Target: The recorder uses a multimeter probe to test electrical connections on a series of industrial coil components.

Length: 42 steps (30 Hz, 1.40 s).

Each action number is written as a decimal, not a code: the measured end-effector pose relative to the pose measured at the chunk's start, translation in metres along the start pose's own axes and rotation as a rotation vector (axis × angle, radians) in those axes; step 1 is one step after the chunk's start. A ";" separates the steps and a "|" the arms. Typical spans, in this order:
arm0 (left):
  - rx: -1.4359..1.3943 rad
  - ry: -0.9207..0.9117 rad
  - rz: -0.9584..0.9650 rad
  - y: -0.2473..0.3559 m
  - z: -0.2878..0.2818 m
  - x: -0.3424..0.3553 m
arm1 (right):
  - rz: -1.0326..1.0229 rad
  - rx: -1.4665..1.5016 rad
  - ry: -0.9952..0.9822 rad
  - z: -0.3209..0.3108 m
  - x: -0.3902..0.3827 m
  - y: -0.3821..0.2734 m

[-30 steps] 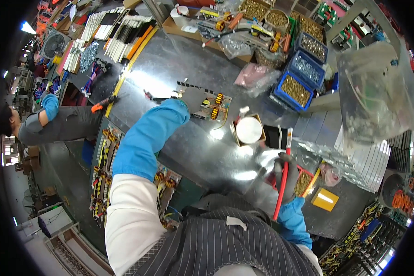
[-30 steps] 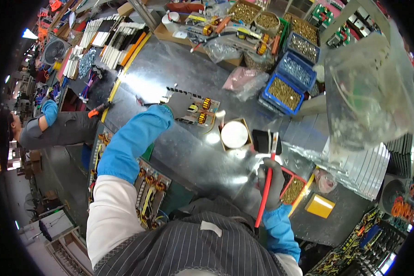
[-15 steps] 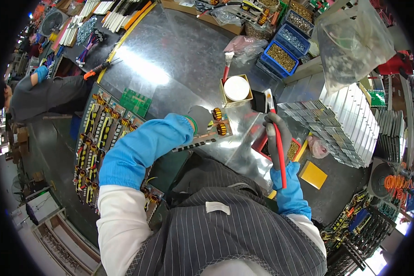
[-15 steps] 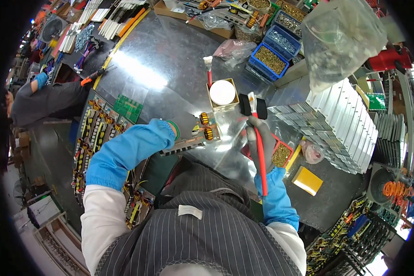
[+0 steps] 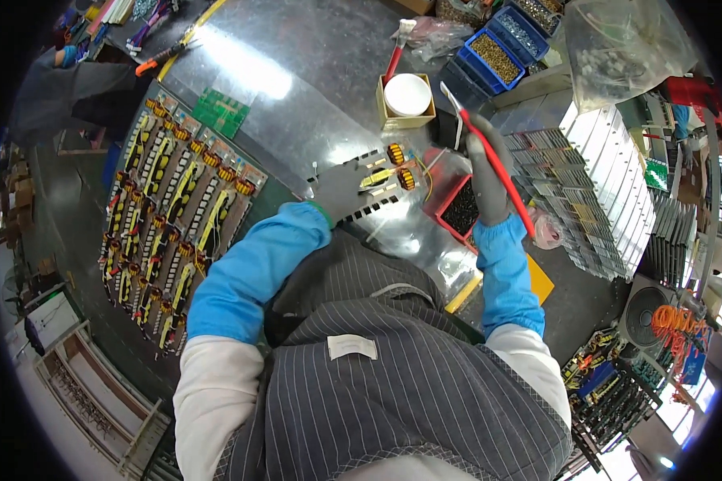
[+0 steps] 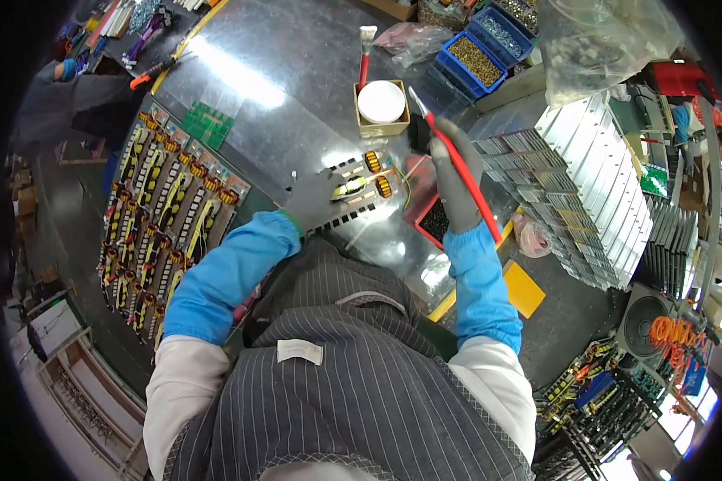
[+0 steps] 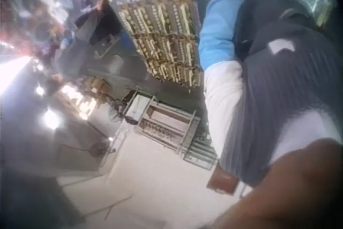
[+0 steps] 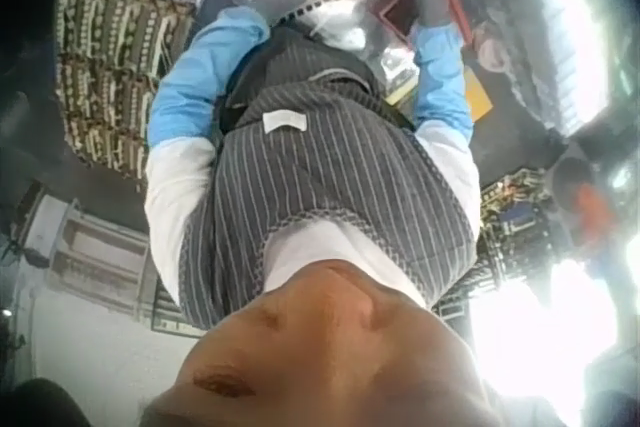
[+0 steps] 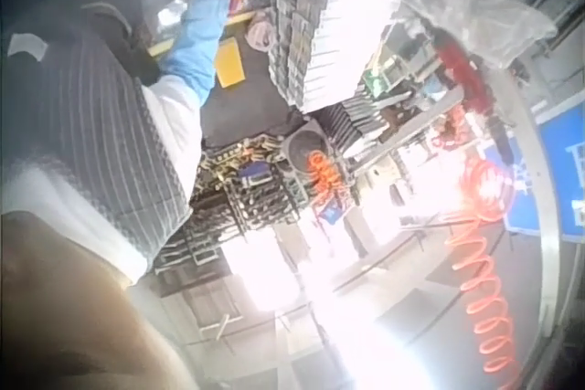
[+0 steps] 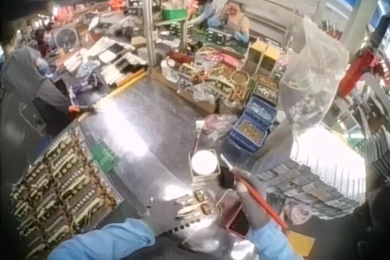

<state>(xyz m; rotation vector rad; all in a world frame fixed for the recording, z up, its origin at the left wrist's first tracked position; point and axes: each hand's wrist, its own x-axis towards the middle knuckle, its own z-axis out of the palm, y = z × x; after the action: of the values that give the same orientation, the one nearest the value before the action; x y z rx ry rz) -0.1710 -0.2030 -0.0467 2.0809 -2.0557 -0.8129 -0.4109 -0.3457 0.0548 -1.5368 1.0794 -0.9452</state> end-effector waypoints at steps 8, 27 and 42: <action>-0.026 0.284 -0.014 -0.052 0.025 -0.073 | 0.172 0.073 -0.114 0.030 0.055 0.047; -0.193 0.244 -0.058 -0.052 0.042 -0.059 | -0.006 -0.276 -0.224 0.047 0.063 0.068; -0.122 0.367 -0.093 -0.051 0.038 -0.087 | -0.627 -0.787 -0.252 0.043 0.058 0.098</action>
<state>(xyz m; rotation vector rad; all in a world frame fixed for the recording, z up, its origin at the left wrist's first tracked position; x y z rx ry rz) -0.1370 -0.1052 -0.0756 2.0852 -1.6882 -0.5042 -0.3712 -0.3994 -0.0467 -2.6694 0.8255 -0.7078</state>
